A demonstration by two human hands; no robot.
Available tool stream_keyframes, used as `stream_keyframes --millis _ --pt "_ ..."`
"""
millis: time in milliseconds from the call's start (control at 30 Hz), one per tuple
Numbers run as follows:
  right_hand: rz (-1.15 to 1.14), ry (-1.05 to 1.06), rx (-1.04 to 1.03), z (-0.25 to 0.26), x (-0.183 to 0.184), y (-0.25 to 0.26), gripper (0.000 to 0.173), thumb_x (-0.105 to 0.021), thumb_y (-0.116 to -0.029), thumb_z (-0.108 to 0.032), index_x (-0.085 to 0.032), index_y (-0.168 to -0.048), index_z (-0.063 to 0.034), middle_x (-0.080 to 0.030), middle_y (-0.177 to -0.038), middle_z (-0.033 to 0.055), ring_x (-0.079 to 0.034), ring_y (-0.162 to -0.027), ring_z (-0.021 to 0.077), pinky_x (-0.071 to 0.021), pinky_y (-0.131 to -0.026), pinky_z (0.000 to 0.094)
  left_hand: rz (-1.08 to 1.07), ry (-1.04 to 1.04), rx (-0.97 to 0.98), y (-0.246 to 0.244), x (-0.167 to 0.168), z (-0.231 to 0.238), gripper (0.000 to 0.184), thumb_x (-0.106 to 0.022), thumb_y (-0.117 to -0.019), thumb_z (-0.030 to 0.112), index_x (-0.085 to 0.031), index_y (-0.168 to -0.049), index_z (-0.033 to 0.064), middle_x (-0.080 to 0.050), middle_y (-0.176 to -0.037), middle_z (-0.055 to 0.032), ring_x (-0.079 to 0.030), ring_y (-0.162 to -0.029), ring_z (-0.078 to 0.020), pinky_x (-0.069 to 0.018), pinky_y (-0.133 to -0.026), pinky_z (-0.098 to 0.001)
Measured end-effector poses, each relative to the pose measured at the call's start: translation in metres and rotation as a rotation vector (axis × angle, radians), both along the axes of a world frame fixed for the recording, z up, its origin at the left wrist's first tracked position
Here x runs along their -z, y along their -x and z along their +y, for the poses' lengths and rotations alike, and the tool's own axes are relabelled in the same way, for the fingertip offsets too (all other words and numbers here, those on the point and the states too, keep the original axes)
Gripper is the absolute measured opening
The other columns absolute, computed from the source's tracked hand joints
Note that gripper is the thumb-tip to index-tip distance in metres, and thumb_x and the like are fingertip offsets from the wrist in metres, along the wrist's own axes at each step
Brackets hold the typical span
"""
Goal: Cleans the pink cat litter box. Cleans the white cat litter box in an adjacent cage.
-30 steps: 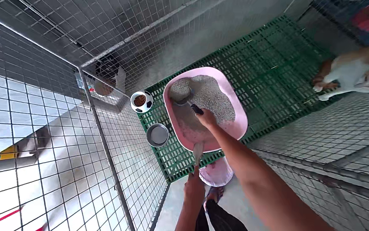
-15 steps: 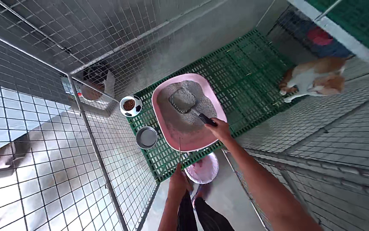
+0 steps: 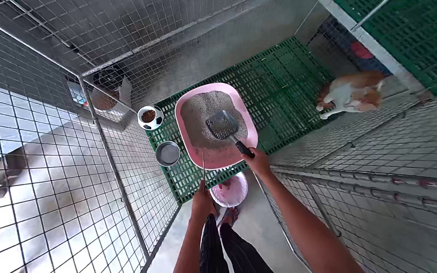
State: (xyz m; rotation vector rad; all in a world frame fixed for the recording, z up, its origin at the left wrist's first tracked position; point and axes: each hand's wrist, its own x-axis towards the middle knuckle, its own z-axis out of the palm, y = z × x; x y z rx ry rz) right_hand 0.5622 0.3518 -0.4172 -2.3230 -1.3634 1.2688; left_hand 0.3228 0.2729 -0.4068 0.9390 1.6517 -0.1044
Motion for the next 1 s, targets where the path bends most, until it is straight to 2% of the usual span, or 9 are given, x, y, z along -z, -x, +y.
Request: stream_keyframes --millis 100,233,400,567,733,800,933,1000 --pt "-0.014 0.019 -0.020 -0.005 -0.002 -0.004 0.042 -0.065 -0.1025 -0.030 -0.064 -0.133 -0.0017 -0.069 -0.120 0.0246 -0.066 -0.114 0.0390 -0.0482 -0.101 0.0567 -0.001 -0.014 -0.003 -0.004 -0.002 -0.002 0.051 -0.034 -0.1131 0.019 -0.025 -0.163 0.0110 -0.066 -0.113 -0.0259 -0.070 -0.083 -0.0340 -0.0583 -0.079 -0.0490" --pt "-0.044 0.046 -0.040 -0.014 -0.005 -0.007 0.041 -0.063 -0.1031 -0.031 -0.064 -0.133 -0.0022 -0.069 -0.121 0.0243 -0.066 -0.116 0.0389 -0.0483 -0.101 0.0569 -0.010 -0.027 -0.020 -0.010 -0.003 -0.008 0.050 -0.034 -0.1130 0.019 -0.026 -0.162 0.0095 -0.066 -0.109 -0.0250 -0.069 -0.080 -0.0327 -0.0578 -0.077 -0.0480" --pt "-0.051 0.100 -0.060 -0.040 -0.007 -0.012 0.044 -0.062 -0.1040 -0.033 -0.062 -0.137 -0.0037 -0.068 -0.124 0.0246 -0.065 -0.118 0.0403 -0.0470 -0.103 0.0585 -0.006 -0.036 -0.042 -0.010 -0.007 -0.012 0.051 -0.034 -0.1131 0.018 -0.025 -0.163 0.0111 -0.066 -0.114 -0.0256 -0.069 -0.085 -0.0335 -0.0574 -0.081 -0.0481" --pt "-0.088 0.209 -0.078 -0.107 -0.025 -0.020 0.049 -0.062 -0.1040 -0.035 -0.059 -0.143 -0.0053 -0.069 -0.123 0.0266 -0.066 -0.116 0.0438 -0.0480 -0.101 0.0617 -0.012 -0.053 -0.103 0.001 -0.007 -0.015 0.051 -0.036 -0.1128 0.018 -0.025 -0.162 0.0104 -0.064 -0.119 -0.0251 -0.069 -0.088 -0.0331 -0.0574 -0.083 -0.0486" --pt "-0.101 0.257 -0.074 -0.198 -0.053 -0.029 0.044 -0.066 -0.1019 -0.030 -0.063 -0.135 -0.0010 -0.071 -0.111 0.0281 -0.069 -0.104 0.0458 -0.0513 -0.092 0.0636 -0.020 -0.066 -0.161 0.010 -0.006 -0.019 0.050 -0.037 -0.1126 0.017 -0.028 -0.161 0.0108 -0.063 -0.122 -0.0228 -0.069 -0.084 -0.0289 -0.0579 -0.079 -0.0447" --pt "-0.106 0.315 -0.052 -0.225 -0.058 -0.029 0.044 -0.067 -0.1012 -0.028 -0.063 -0.136 -0.0009 -0.071 -0.111 0.0285 -0.069 -0.104 0.0464 -0.0512 -0.093 0.0634 -0.024 -0.077 -0.176 0.010 -0.008 -0.018 0.049 -0.037 -0.1126 0.016 -0.029 -0.160 0.0102 -0.063 -0.121 -0.0219 -0.068 -0.083 -0.0276 -0.0578 -0.077 -0.0435" --pt "-0.089 0.436 -0.053 -0.246 -0.036 -0.029 0.044 -0.062 -0.1034 -0.026 -0.060 -0.141 -0.0020 -0.070 -0.117 0.0286 -0.067 -0.112 0.0460 -0.0489 -0.098 0.0630 -0.022 -0.081 -0.134 0.009 -0.006 -0.012 0.050 -0.036 -0.1129 0.019 -0.026 -0.162 0.0106 -0.063 -0.120 -0.0240 -0.068 -0.085 -0.0305 -0.0577 -0.079 -0.0457" --pt "-0.101 0.553 -0.122 -0.240 -0.015 -0.031 0.040 -0.058 -0.1061 -0.028 -0.062 -0.135 -0.0008 -0.069 -0.122 0.0276 -0.065 -0.118 0.0430 -0.0480 -0.102 0.0595 -0.013 -0.065 -0.098 0.004 -0.003 -0.011 0.051 -0.036 -0.1129 0.020 -0.025 -0.162 0.0126 -0.064 -0.119 -0.0234 -0.068 -0.084 -0.0302 -0.0571 -0.079 -0.0454"
